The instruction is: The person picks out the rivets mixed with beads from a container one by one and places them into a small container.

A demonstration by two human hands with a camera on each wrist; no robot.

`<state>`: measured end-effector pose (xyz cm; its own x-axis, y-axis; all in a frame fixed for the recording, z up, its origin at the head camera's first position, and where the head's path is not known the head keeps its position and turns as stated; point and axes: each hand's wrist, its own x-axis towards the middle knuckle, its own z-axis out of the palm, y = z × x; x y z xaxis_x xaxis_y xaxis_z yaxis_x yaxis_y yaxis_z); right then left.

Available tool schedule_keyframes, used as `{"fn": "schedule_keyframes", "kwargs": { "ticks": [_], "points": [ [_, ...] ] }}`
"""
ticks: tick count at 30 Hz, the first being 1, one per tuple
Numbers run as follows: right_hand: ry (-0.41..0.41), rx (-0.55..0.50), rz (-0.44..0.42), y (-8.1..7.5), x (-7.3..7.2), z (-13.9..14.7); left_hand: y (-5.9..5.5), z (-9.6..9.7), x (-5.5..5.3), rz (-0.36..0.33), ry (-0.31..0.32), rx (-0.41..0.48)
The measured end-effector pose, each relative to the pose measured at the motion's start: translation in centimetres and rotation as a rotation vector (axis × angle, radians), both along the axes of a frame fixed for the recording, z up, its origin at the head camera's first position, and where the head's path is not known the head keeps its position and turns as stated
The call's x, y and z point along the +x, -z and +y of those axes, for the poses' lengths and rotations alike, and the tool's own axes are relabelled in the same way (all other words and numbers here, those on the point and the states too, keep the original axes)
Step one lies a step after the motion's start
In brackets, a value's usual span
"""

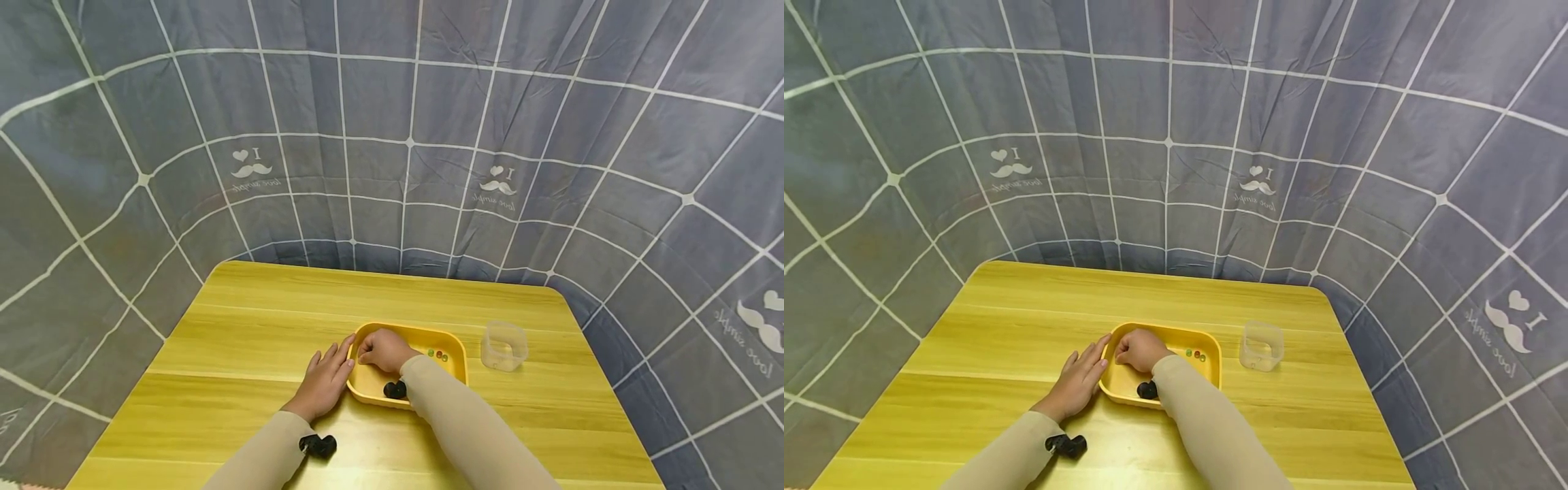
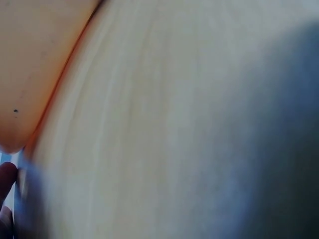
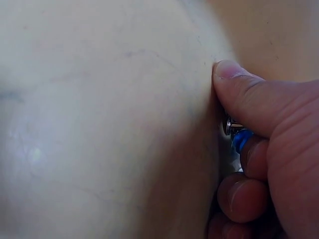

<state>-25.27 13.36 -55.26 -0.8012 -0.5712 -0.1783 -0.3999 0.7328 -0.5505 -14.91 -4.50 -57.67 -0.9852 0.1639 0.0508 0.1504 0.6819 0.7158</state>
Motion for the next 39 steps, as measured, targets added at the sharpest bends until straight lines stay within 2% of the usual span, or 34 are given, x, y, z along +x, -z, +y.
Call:
{"fn": "schedule_keyframes", "kwargs": {
  "ticks": [12,17,24,31,39],
  "points": [
    [0.002,-0.004,-0.001,0.0,0.1,-0.1,0.0,0.0,0.1,0.043,-0.004,0.022],
    [0.002,-0.002,-0.006,0.0,0.2,-0.3,0.0,-0.3,0.1,0.041,0.003,0.026],
    [-0.009,-0.004,0.003,0.1,0.3,-0.5,0.2,-0.5,0.5,0.09,0.003,0.038],
    [-0.014,-0.018,0.002,0.1,0.4,-0.5,0.2,-0.7,0.6,0.049,0.003,0.02],
    [0.002,-0.071,-0.043,-0.9,0.7,0.0,0.2,-0.7,0.6,0.056,0.005,0.028]
  ]
}}
